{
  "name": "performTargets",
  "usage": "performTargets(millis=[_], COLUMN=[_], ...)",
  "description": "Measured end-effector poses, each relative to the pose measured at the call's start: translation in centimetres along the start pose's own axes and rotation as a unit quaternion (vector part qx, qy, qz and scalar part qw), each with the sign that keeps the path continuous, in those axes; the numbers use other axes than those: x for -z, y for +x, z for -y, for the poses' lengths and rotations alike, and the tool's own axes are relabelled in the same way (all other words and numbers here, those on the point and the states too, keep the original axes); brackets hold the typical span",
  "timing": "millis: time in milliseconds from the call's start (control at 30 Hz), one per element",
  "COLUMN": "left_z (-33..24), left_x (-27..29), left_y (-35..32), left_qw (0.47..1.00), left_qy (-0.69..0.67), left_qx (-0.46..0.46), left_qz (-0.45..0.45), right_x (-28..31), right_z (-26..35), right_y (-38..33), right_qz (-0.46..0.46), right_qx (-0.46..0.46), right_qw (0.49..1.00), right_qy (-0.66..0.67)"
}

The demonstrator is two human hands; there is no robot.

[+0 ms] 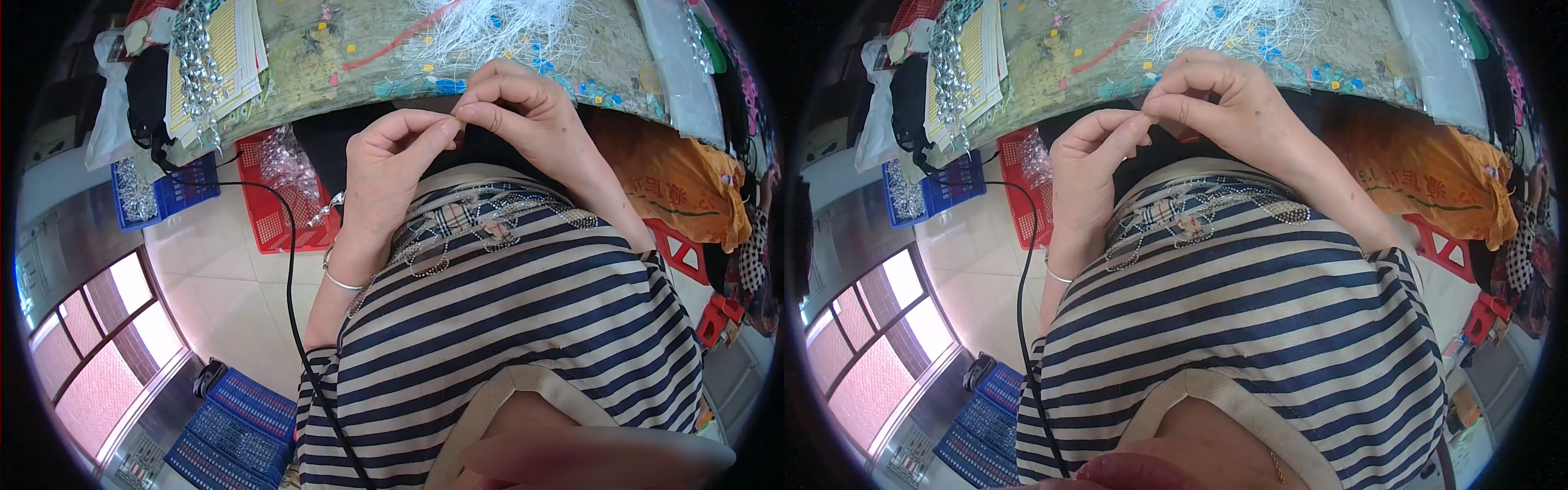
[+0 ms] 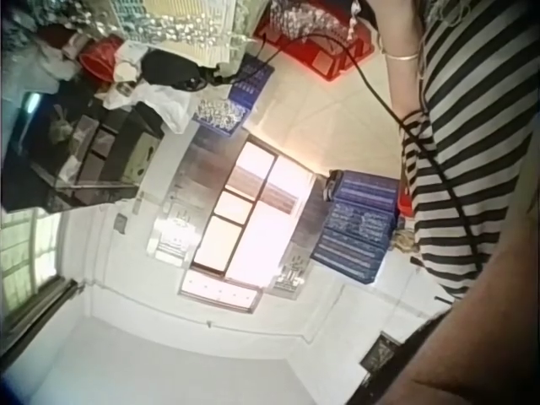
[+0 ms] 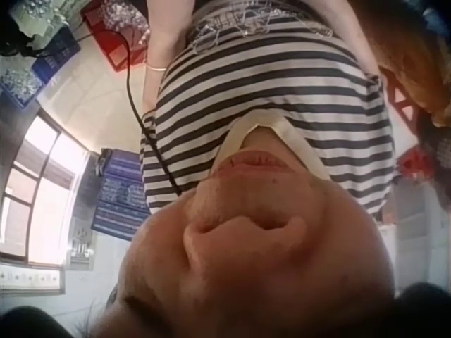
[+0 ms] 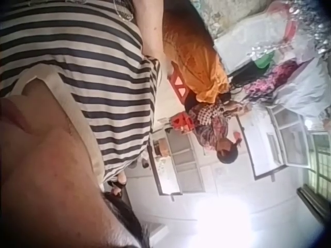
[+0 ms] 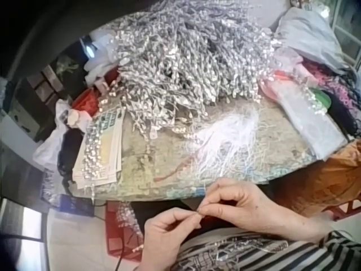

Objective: Assembling small decorative toy components by threading them onto a thin wire.

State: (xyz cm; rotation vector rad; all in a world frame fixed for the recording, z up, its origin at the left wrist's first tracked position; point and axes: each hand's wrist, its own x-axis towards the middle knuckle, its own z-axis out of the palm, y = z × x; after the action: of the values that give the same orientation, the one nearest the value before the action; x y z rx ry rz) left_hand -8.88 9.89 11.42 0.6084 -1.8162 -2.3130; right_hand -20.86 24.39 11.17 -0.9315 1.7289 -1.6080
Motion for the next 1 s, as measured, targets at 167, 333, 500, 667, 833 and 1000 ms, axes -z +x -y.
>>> performTargets(millis=[167, 333, 500, 667, 833, 1000], left_z=[-0.3, 0.3, -0.1, 0.8, 0.7, 1.2], left_x=[0.4, 1.1, 0.3, -0.2, 0.3, 0.4], left_y=[-0.1, 0.1, 0.1, 0.3, 0.2, 0.4], left_qw=[1.000, 0.994, 0.997, 0.995, 0.998, 0.995], left_qy=[0.021, 0.101, 0.065, 0.041, -0.008, -0.093], left_qx=[-0.016, -0.027, 0.002, -0.084, -0.060, -0.019], left_qz=[0.000, -0.029, -0.034, -0.033, -0.025, -0.015], right_x=[1.1, 2.4, 2.0, 0.5, -0.2, -0.9], right_z=[0.6, 0.9, 0.4, 1.5, 0.8, 0.9], right_y=[0.2, -0.7, -1.0, -0.4, 0.3, 0.3], right_qz=[-0.041, -0.027, 0.006, 0.018, 0.014, 0.001], right_qx=[0.165, 0.089, -0.032, -0.045, 0.193, 0.258], right_qw=[0.950, 0.955, 0.995, 0.992, 0.953, 0.913], right_qy=[-0.261, -0.282, 0.097, 0.119, -0.233, -0.317])
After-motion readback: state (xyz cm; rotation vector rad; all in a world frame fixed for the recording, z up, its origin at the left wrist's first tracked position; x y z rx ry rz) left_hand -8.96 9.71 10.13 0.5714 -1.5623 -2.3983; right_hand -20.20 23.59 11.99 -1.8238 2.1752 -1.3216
